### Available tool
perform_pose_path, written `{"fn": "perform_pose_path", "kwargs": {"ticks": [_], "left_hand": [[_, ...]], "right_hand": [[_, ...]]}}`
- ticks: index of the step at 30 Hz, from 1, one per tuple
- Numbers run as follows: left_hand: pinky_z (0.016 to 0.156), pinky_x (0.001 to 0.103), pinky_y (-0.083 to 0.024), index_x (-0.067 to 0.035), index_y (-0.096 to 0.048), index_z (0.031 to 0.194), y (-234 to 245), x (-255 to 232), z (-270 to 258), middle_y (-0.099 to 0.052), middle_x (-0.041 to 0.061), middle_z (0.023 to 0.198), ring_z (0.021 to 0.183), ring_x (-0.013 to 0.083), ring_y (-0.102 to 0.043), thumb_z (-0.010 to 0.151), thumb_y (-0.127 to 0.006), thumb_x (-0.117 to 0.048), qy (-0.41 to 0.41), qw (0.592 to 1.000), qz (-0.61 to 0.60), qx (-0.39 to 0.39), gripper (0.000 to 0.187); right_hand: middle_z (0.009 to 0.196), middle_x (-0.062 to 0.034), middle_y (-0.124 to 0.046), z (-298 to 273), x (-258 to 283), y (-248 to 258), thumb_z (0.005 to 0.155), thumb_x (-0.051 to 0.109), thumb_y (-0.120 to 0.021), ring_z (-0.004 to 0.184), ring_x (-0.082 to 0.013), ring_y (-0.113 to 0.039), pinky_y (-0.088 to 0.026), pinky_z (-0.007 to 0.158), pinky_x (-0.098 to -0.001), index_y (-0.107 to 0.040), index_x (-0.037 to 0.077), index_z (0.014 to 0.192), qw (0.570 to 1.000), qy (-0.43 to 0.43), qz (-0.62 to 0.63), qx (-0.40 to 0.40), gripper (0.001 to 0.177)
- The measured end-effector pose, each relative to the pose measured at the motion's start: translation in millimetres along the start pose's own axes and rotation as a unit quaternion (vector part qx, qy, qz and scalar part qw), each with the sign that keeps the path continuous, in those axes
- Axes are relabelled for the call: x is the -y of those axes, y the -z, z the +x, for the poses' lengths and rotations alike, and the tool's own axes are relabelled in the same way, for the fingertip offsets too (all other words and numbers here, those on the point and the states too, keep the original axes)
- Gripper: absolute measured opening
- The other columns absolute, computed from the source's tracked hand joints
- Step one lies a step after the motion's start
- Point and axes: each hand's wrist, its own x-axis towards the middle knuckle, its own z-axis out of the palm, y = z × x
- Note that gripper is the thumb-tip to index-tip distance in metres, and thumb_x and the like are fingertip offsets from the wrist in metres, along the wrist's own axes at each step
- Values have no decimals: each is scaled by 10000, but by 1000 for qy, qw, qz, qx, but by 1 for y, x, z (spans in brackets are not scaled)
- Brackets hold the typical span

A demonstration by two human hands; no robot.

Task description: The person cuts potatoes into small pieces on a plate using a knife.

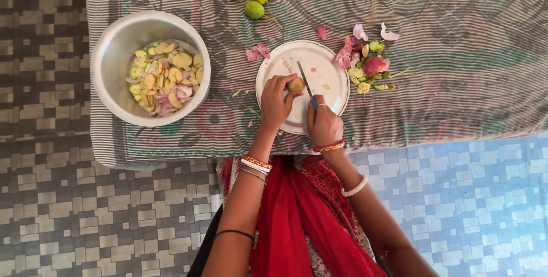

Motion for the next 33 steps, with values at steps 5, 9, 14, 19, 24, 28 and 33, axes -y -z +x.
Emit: {"fn": "perform_pose_path", "kwargs": {"ticks": [5, 9, 14, 19, 24, 28, 33], "left_hand": [[856, 413, -518, -85, -662, 1262, -6, 4, 0, -639, 88, 1069, 941, 290, -608, 830, -760, -41, 0, 1000, 17, -15, 445], [828, 417, -509, -80, -672, 1230, -8, 1, 2, -621, 83, 1013, 901, 284, -591, 815, -781, -49, 12, 999, 26, -23, 430], [826, 408, -510, -83, -677, 1232, -10, 0, 3, -622, 77, 1018, 915, 279, -592, 822, -778, -40, 17, 999, 20, -27, 424], [836, 408, -513, -90, -684, 1247, -12, 2, 2, -622, 76, 1027, 955, 293, -590, 822, -745, -4, 11, 999, 32, -30, 438], [805, 412, -498, -89, -681, 1227, -11, 1, 3, -621, 79, 1016, 927, 298, -576, 848, -776, -43, 15, 999, 19, -27, 394], [825, 418, -505, -82, -681, 1238, -11, 2, 2, -613, 82, 1001, 929, 302, -578, 833, -756, -15, 6, 999, 28, -25, 417], [836, 421, -508, -80, -681, 1223, -11, 2, 3, -621, 94, 1024, 953, 316, -584, 815, -738, 20, 7, 999, 22, -31, 424]], "right_hand": [[625, -191, -645, 1, 3, 0, 1060, 268, -558, 554, -409, -654, -501, 480, -523, -630, 101, 1131, 1000, -10, -11, -2, 196], [626, -191, -654, 2, -4, -4, 1077, 311, -538, 549, -409, -660, -512, 484, -522, -622, 79, 1097, 999, -17, -39, 13, 247], [625, -197, -667, 3, -3, -7, 1081, 325, -492, 550, -423, -668, -520, 490, -535, -575, 63, 1049, 993, -45, -71, 80, 277], [612, -207, -669, 7, -4, -6, 1086, 326, -466, 560, -436, -672, -521, 494, -554, -514, 46, 1044, 986, -50, -95, 130, 287], [597, -209, -669, 4, -6, -11, 1071, 339, -467, 544, -433, -679, -530, 486, -552, -503, 48, 1050, 980, -50, -119, 153, 294], [625, -207, -673, 17, -13, -23, 1094, 332, -452, 564, -429, -689, -543, 487, -539, -493, 39, 1053, 982, -20, -115, 151, 299], [616, -205, -684, 10, -16, -25, 1065, 340, -445, 572, -434, -693, -549, 516, -551, -489, 55, 1083, 973, -51, -132, 179, 290]]}}
